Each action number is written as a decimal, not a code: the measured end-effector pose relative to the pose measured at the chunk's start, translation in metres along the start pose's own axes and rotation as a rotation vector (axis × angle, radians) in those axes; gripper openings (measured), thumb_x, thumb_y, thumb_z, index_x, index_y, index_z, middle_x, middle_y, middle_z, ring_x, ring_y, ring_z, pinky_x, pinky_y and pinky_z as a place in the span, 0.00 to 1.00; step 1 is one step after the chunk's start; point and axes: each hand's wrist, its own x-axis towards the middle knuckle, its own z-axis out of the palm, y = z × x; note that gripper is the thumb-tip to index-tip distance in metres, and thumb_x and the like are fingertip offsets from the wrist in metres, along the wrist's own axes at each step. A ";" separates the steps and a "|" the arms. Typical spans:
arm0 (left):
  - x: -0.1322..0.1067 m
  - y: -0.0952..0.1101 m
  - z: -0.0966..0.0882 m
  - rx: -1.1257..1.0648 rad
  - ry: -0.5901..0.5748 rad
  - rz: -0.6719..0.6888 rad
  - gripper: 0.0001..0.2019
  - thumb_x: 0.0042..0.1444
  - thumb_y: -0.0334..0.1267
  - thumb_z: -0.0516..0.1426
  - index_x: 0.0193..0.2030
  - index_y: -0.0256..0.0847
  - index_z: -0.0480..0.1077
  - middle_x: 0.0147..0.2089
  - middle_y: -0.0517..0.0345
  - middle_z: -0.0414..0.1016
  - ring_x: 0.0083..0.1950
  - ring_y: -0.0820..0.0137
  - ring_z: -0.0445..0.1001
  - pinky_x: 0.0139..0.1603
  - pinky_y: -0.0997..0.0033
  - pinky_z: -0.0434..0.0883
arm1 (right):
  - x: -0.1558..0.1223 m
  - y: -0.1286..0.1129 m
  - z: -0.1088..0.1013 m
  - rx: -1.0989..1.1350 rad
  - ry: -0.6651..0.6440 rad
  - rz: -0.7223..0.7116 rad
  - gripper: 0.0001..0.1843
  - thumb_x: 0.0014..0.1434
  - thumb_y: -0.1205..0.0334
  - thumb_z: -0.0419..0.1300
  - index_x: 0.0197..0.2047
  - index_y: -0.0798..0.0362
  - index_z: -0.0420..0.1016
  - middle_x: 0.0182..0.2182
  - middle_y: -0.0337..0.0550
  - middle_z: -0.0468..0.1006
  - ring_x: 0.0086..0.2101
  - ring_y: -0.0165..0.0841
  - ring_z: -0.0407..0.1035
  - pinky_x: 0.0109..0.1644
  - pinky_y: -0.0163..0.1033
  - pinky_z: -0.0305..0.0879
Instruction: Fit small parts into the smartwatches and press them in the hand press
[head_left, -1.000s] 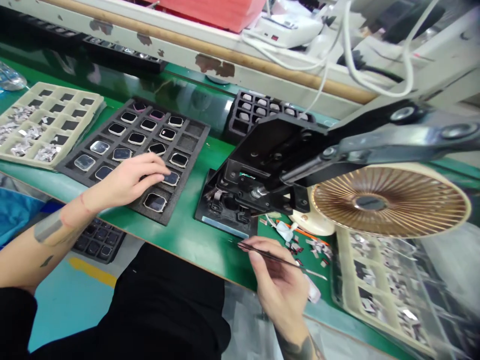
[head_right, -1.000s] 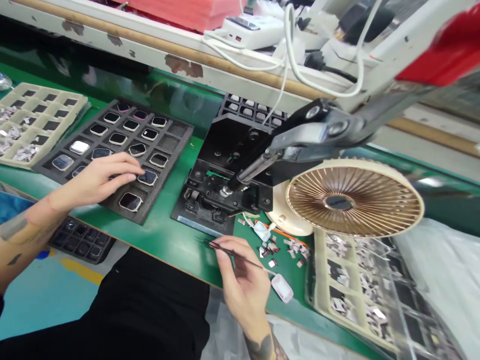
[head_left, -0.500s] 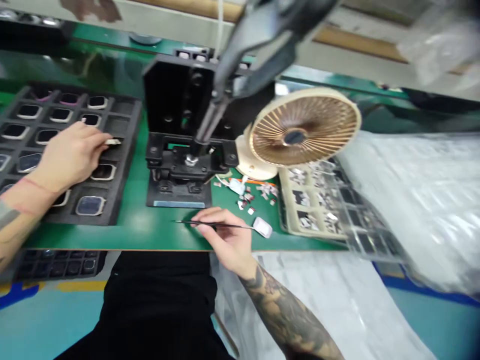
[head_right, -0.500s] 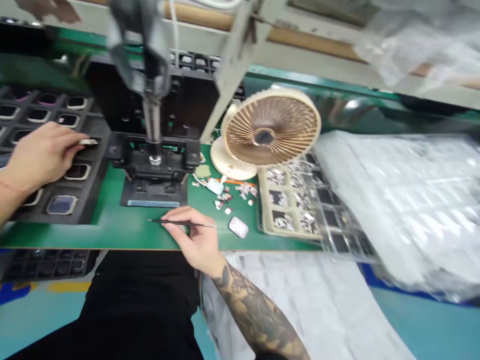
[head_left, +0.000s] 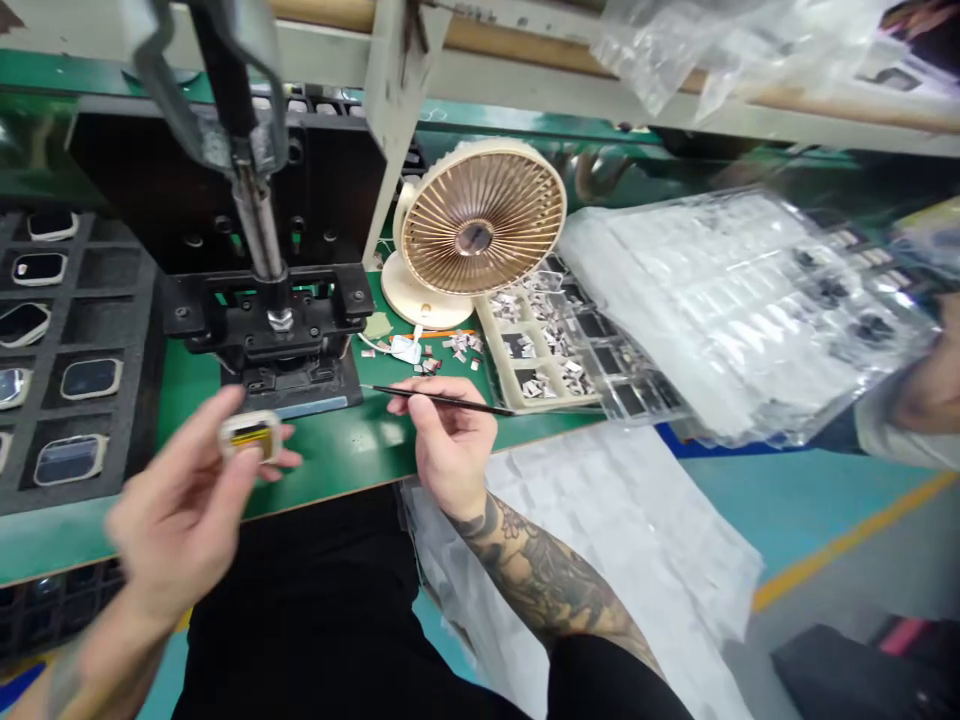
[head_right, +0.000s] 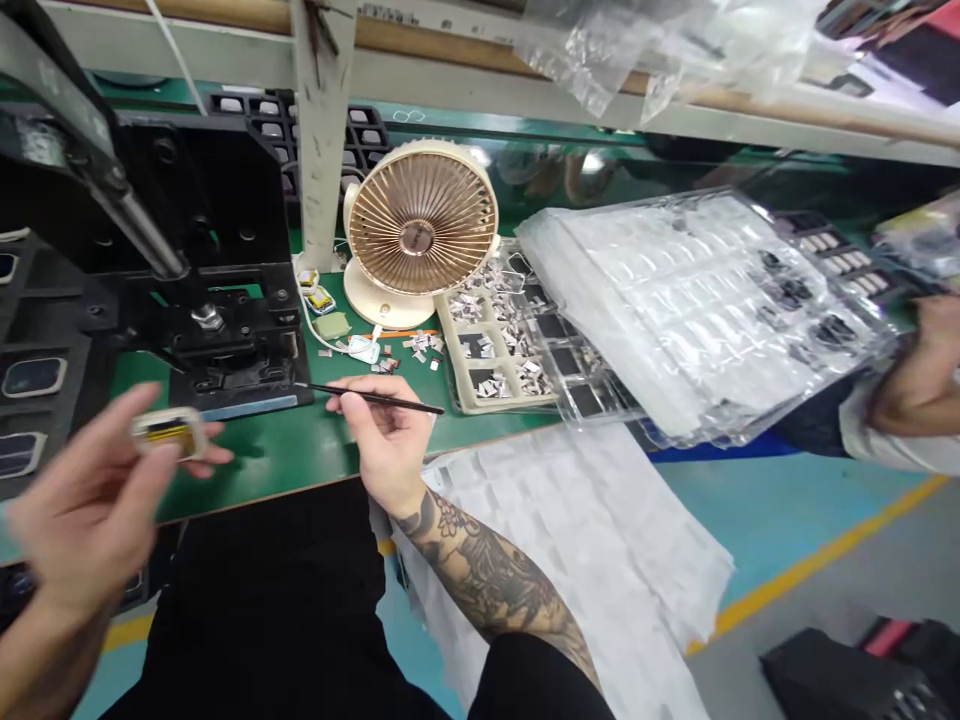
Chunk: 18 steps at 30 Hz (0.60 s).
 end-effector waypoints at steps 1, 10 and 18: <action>0.000 0.006 0.028 -0.131 0.112 -0.058 0.29 0.75 0.47 0.64 0.79 0.74 0.68 0.58 0.64 0.90 0.49 0.52 0.93 0.48 0.38 0.93 | 0.001 0.003 0.001 -0.007 0.012 -0.002 0.14 0.71 0.49 0.75 0.47 0.47 0.79 0.44 0.43 0.90 0.36 0.34 0.84 0.45 0.44 0.85; 0.020 0.007 0.091 -0.431 0.002 -0.225 0.21 0.74 0.47 0.65 0.70 0.49 0.77 0.48 0.58 0.91 0.43 0.62 0.92 0.45 0.60 0.91 | -0.008 0.005 0.011 -0.113 -0.204 -0.135 0.04 0.73 0.61 0.72 0.48 0.47 0.83 0.43 0.45 0.90 0.42 0.38 0.87 0.47 0.48 0.88; 0.017 0.009 0.093 -0.419 0.001 -0.140 0.22 0.77 0.43 0.65 0.72 0.37 0.77 0.51 0.51 0.91 0.43 0.65 0.92 0.46 0.71 0.89 | -0.008 0.004 0.011 -0.120 -0.244 -0.164 0.09 0.71 0.69 0.72 0.51 0.45 0.86 0.46 0.44 0.91 0.46 0.38 0.88 0.51 0.47 0.90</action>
